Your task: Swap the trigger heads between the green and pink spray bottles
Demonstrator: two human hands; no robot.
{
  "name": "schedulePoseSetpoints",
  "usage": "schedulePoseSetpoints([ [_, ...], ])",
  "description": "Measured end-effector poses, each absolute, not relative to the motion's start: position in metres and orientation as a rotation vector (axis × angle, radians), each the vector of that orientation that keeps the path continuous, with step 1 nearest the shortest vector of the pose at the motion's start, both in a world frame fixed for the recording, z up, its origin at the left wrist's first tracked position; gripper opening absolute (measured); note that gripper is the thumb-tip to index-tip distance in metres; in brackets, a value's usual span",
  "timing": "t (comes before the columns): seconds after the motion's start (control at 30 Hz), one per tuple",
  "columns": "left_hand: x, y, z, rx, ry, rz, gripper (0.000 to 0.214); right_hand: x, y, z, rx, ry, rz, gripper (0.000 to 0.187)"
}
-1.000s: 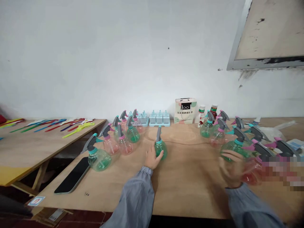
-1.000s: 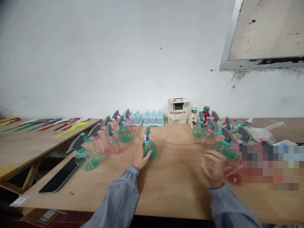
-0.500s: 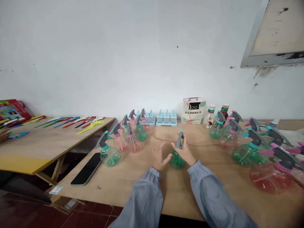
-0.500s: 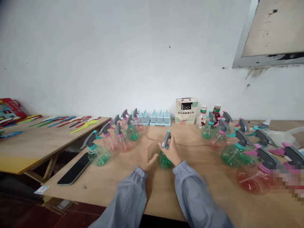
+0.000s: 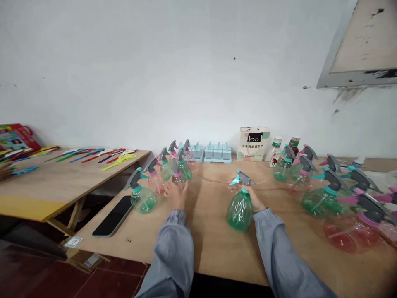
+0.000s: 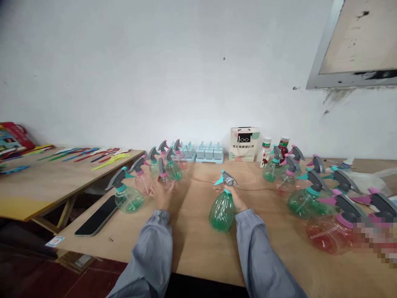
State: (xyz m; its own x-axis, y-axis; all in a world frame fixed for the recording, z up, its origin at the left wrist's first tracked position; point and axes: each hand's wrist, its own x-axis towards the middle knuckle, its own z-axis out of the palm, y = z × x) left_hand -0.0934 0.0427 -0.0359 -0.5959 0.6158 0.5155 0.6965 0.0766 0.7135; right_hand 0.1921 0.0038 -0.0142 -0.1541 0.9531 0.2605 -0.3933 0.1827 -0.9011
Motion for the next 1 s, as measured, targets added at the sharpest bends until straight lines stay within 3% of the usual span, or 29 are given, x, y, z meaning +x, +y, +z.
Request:
schedulePoseSetpoints([
  [0.13,-0.069,0.034,-0.047,-1.563,-2.126,-1.526,0.065,0.186,0.000,-0.014,-0.554,-1.187,1.465,0.046],
  [0.27,-0.047,0.029,-0.061,-1.813,-1.925,-1.576,0.064,0.186,0.001,-0.018,-0.609,-1.146,1.356,0.034],
  [0.4,-0.041,0.032,-0.073,-1.940,-1.825,-1.714,0.078,0.188,0.002,-0.018,-0.613,-1.120,1.228,0.026],
  [0.5,-0.043,0.037,-0.078,-2.055,-1.804,-1.769,0.086,0.189,0.000,-0.017,-0.596,-1.183,1.279,0.028],
  [1.0,-0.047,0.039,-0.077,-2.258,-1.704,-1.814,0.083,0.182,0.000,-0.018,-0.578,-1.088,1.185,0.027],
])
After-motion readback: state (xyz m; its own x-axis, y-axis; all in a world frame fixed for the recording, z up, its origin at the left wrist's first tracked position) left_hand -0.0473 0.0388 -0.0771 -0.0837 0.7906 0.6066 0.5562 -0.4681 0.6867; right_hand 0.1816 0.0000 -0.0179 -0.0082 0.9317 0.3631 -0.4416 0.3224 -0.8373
